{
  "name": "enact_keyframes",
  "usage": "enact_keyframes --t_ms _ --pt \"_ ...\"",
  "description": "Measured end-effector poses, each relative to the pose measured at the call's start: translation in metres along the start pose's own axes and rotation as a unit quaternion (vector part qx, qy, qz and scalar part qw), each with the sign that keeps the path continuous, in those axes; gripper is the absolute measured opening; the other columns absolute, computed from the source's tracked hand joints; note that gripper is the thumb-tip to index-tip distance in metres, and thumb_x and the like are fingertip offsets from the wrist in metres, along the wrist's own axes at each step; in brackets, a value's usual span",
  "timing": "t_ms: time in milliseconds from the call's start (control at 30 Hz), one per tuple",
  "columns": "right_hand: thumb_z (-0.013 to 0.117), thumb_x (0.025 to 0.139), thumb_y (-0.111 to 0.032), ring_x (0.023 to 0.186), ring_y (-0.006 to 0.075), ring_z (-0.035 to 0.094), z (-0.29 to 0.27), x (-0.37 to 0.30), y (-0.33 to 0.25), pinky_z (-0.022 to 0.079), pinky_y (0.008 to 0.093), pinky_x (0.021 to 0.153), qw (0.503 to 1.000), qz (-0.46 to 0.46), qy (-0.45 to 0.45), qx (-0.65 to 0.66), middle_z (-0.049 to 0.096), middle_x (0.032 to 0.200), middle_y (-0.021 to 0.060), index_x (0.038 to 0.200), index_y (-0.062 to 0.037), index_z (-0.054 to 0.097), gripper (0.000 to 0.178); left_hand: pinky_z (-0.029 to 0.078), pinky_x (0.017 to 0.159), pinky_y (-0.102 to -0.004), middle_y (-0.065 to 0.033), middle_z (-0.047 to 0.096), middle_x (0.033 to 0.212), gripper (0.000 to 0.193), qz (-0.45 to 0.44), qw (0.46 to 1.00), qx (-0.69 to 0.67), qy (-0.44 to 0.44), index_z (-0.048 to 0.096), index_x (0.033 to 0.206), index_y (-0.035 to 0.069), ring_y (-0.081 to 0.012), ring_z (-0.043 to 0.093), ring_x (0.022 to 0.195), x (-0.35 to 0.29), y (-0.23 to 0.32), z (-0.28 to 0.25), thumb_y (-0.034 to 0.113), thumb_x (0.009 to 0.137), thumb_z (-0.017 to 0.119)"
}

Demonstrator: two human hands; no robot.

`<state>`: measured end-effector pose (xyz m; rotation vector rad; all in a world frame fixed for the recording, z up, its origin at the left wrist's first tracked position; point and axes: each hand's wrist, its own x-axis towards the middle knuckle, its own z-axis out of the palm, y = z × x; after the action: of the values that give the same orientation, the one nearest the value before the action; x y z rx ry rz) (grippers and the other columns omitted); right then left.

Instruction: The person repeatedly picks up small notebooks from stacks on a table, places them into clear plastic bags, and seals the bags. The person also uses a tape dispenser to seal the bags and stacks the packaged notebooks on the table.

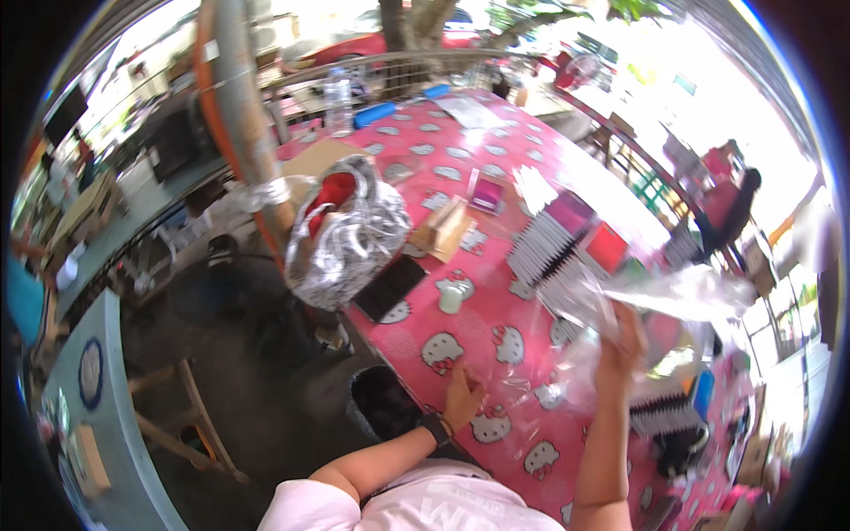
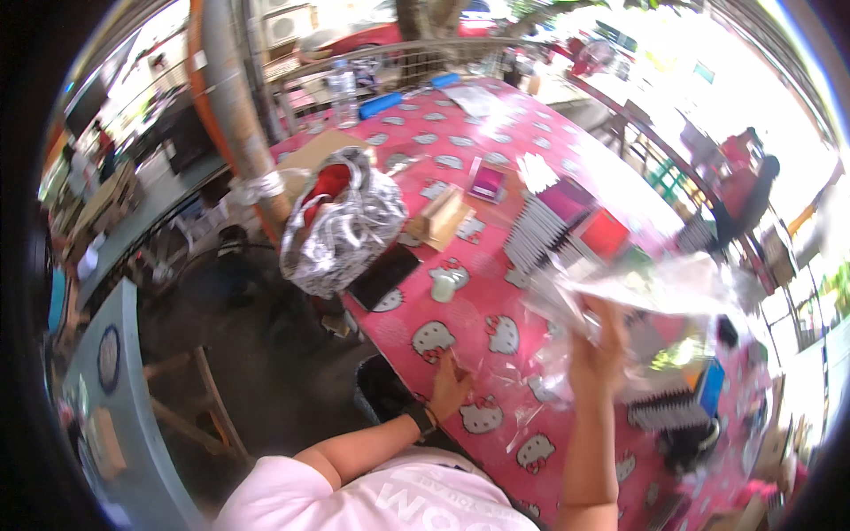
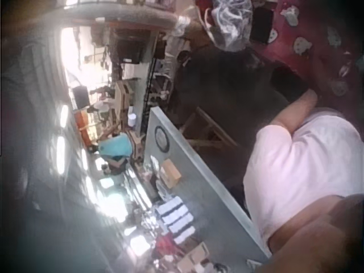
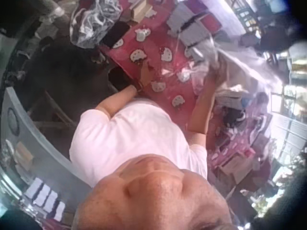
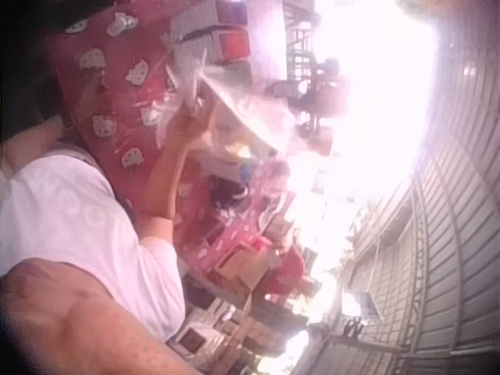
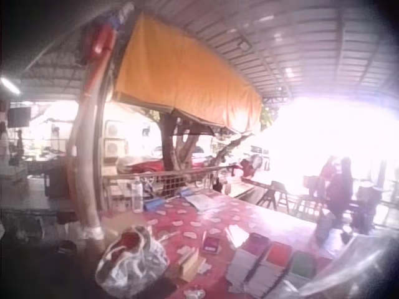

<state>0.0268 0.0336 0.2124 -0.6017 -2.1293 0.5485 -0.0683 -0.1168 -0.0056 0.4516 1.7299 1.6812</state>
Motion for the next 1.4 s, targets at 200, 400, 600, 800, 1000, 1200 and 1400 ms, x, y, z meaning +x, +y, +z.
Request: enact_keyframes --t_ms 200,400,600,800,1000,1200,1400 --pt "0.065 0.08 -0.033 0.112 0.0288 0.05 0.22 0.116 0.047 0.032 0.0436 0.101 0.967 -0.141 -0.201 -0.064 0.06 0.113 0.0122 0.122 -0.0087 0.054 0.05 0.049 0.079 -0.0345 -0.0158 0.048 0.116 0.066 0.113 0.992 -0.038 -0.037 0.026 0.139 0.008 -0.0233 0.053 0.102 -0.009 -0.031 0.018 -0.003 0.08 0.053" --pt "0.062 0.079 -0.038 0.12 0.0314 0.044 0.288 0.101 0.095 0.035 0.0484 0.098 0.959 -0.105 -0.204 -0.164 0.056 0.124 0.0096 0.124 -0.0137 0.054 0.052 0.041 0.096 -0.0422 -0.0209 0.029 0.141 0.066 0.243 0.95 0.193 -0.023 0.039 0.136 0.009 -0.0388 0.035 0.126 -0.015 -0.024 0.006 -0.001 0.073 0.058" --pt "0.056 0.083 -0.046 0.122 0.0403 0.041 0.278 0.031 0.139 0.035 0.0507 0.101 0.907 -0.002 -0.354 -0.229 0.046 0.134 0.0172 0.13 -0.0094 0.047 0.06 0.024 0.106 -0.0561 -0.0153 0.024 0.145 0.052 0.269 0.87 0.413 0.015 0.053 0.124 0.008 -0.0363 0.021 0.135 -0.021 -0.013 0.01 0.014 0.074 0.064" --pt "0.06 0.085 -0.028 0.112 0.0388 0.048 0.229 -0.003 0.124 0.037 0.0441 0.097 0.963 -0.147 -0.225 -0.008 0.056 0.117 0.02 0.114 -0.0012 0.056 0.04 0.021 0.107 -0.0567 -0.0179 0.023 0.145 0.048 0.267 0.88 0.393 0.011 0.053 0.12 0.004 -0.0379 0.019 0.136 -0.014 -0.017 0.008 0.015 0.074 0.063" --pt "0.06 0.084 -0.021 0.102 0.0328 0.054 0.197 -0.036 0.067 0.039 0.0413 0.092 0.952 -0.148 -0.258 0.074 0.062 0.104 0.0143 0.1 -0.0028 0.063 0.024 0.023 0.105 -0.0579 -0.0192 0.025 0.142 0.052 0.303 0.895 0.324 0.053 0.049 0.123 0.004 -0.0395 0.019 0.135 -0.01 -0.029 0.013 0.012 0.073 0.063" --pt "0.062 0.08 -0.006 0.091 0.0283 0.059 0.199 -0.046 0.007 0.047 0.0369 0.082 0.927 -0.084 -0.321 0.176 0.066 0.095 0.0124 0.092 -0.0016 0.066 0.013 0.028 0.104 -0.0549 -0.021 0.03 0.139 0.054 0.345 0.885 0.307 0.061 0.049 0.124 0.006 -0.0405 0.024 0.133 -0.008 -0.027 -0.001 0.009 0.071 0.062" --pt "0.059 0.086 -0.006 0.081 0.0194 0.061 0.247 -0.047 -0.092 0.047 0.0294 0.072 0.883 -0.034 -0.385 0.267 0.064 0.086 0.0115 0.093 0.0005 0.065 0.012 0.04 0.095 -0.0393 -0.0129 0.054 0.118 0.022 0.321 0.914 0.194 0.154 0.063 0.099 0.009 -0.0291 0.051 0.11 -0.07 0.024 -0.185 0.006 0.078 0.065"
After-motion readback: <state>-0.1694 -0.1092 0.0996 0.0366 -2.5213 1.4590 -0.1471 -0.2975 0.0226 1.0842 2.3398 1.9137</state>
